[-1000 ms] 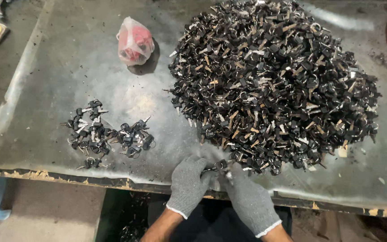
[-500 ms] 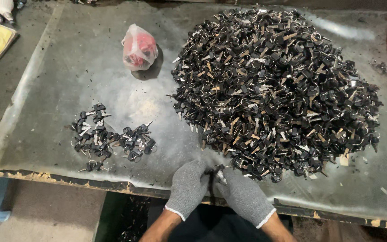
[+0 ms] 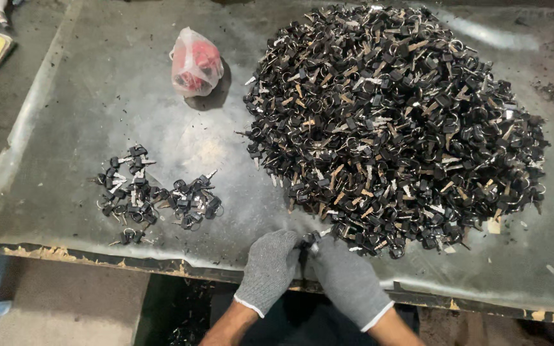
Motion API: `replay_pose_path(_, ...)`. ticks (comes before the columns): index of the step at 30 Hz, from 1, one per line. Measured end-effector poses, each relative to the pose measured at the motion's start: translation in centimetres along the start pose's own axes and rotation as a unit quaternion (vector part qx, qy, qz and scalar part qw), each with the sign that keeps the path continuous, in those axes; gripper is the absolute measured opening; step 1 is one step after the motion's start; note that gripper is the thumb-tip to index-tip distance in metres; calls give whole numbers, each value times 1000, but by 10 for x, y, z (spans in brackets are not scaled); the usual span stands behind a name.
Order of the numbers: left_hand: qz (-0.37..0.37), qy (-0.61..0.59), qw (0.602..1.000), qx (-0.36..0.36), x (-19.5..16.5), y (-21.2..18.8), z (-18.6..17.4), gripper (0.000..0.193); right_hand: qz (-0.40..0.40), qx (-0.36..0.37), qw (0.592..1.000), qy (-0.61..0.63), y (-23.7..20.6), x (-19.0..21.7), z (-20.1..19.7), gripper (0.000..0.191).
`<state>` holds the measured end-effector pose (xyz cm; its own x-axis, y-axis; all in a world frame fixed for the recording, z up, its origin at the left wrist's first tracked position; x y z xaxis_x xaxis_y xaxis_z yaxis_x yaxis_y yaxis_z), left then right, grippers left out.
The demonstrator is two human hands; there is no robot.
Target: The person wearing gray work gloves picks small black key blanks one at a time from a large pile on a metal workbench and places them into a smaller pile on the left side of the table, repeating this sorting motion throughout the episode.
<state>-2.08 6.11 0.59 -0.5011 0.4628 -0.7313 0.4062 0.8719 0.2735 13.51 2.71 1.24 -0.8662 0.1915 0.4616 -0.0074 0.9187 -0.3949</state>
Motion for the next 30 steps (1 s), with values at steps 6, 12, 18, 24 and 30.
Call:
replay_pose_path(6,-37,21,997,58,6,2,7,14,-24,-4,993,-120,10,8,15,29)
replay_pose_path(12,-8,2,999,32,-2,2,0,26,-32,-26,997,-67,6,21,3,28)
replay_pose_path(18,-32,27,997,58,0,2,3,23,35,34,995,-84,3,21,5,31)
replay_pose_path(24,0,35,999,40,-10,4,-1,23,-35,-68,988,-133,-5,30,2,25)
replay_pose_path(30,-33,13,997,66,-12,4,-7,14,22,43,996,-77,2,10,1,31)
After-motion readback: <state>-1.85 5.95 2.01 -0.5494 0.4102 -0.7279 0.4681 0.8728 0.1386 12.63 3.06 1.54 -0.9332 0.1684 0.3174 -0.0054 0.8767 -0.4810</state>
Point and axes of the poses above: each hand's wrist, its own y-axis towards the middle knuckle, its own z-axis out of the palm, x = y × z, the point moved 6 cm from there along y, towards the middle knuckle
